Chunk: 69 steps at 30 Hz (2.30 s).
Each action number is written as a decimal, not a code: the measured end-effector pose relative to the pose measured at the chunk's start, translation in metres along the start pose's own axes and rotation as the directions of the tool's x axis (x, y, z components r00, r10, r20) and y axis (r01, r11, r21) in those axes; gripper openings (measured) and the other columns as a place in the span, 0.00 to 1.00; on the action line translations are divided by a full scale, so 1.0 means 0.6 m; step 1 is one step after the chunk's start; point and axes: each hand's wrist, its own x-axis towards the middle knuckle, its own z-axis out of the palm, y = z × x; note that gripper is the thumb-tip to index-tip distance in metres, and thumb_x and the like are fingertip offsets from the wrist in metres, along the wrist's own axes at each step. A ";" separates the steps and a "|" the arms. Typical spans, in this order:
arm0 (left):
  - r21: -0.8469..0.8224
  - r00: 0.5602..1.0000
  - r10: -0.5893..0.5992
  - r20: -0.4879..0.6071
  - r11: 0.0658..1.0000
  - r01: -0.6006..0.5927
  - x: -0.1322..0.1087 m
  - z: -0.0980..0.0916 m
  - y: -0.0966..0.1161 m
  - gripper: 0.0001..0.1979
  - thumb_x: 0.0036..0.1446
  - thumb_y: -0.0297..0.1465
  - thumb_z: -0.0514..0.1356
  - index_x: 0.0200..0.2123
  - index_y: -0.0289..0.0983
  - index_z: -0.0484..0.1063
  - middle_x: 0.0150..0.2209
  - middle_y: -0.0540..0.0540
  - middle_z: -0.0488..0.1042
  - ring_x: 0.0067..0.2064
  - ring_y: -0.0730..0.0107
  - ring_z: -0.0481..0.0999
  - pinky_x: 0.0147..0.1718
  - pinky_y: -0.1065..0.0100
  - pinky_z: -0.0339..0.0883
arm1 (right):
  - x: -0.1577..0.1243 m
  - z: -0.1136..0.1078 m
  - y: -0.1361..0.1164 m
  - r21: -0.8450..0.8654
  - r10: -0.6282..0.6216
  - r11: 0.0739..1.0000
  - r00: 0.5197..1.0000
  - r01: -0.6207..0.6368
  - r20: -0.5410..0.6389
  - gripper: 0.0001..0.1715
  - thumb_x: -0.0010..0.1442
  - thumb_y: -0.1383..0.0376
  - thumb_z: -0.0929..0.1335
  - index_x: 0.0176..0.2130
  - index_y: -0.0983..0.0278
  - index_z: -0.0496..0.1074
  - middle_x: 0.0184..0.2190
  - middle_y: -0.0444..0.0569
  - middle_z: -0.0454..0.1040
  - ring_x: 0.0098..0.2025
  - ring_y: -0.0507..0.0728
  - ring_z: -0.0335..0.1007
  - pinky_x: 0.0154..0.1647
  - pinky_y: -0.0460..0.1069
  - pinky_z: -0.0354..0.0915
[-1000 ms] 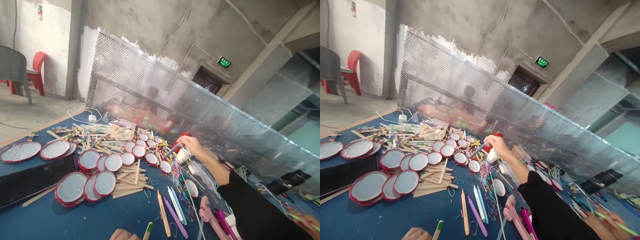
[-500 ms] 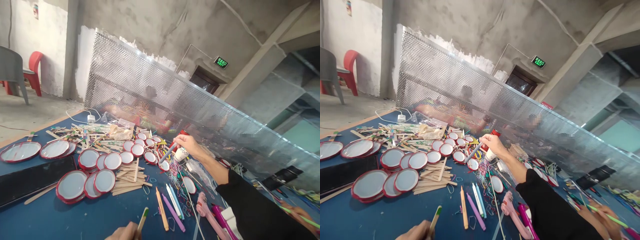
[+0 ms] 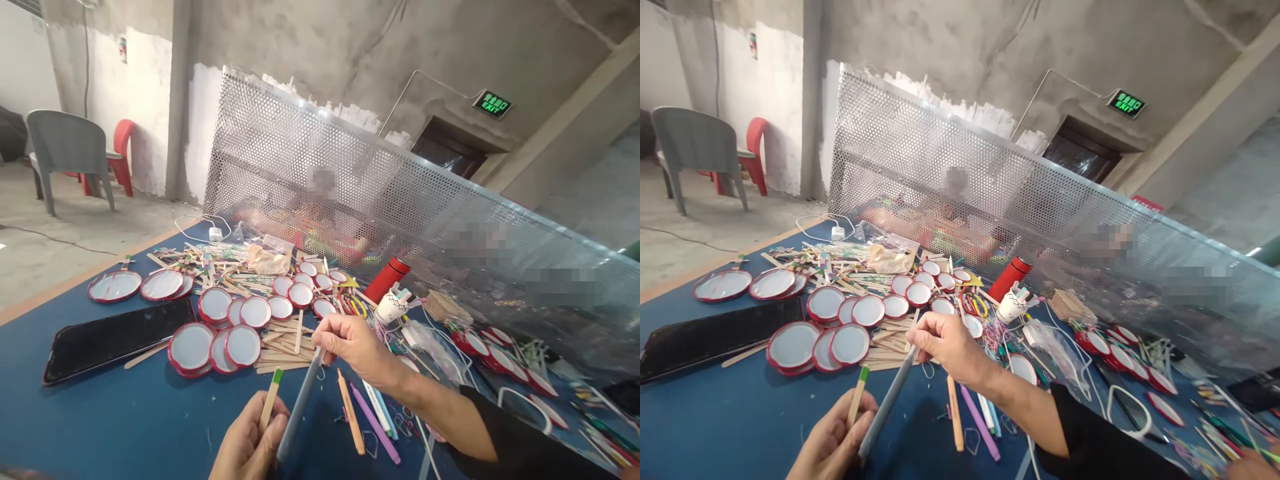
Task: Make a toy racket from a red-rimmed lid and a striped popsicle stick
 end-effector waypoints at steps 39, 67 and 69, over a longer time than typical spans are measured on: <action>0.313 0.990 -0.058 0.128 0.950 0.015 0.000 -0.009 0.022 0.36 0.51 0.68 0.58 0.26 0.38 0.67 0.24 0.55 0.58 0.28 0.71 0.53 0.28 0.70 0.50 | 0.013 -0.107 -0.014 0.131 0.027 0.991 0.990 -0.008 -0.142 0.26 0.51 0.44 0.76 0.31 0.60 0.67 0.16 0.30 0.53 0.17 0.44 0.39 0.19 0.44 0.37; 0.243 0.992 0.085 0.096 0.964 -0.107 0.009 -0.003 -0.005 0.33 0.55 0.64 0.60 0.33 0.37 0.75 0.27 0.52 0.70 0.26 0.73 0.62 0.27 0.72 0.58 | -0.067 0.078 0.047 0.344 0.225 0.884 0.934 -0.316 0.279 0.22 0.47 0.48 0.78 0.33 0.59 0.73 0.16 0.37 0.69 0.16 0.47 0.56 0.17 0.43 0.48; 0.212 0.995 0.070 0.075 0.974 -0.084 0.014 -0.004 -0.013 0.31 0.56 0.63 0.61 0.38 0.38 0.74 0.24 0.55 0.66 0.24 0.74 0.60 0.25 0.73 0.57 | -0.064 0.078 0.054 0.373 0.224 0.879 0.949 -0.296 0.223 0.25 0.49 0.45 0.76 0.34 0.61 0.73 0.15 0.36 0.68 0.15 0.46 0.54 0.17 0.43 0.47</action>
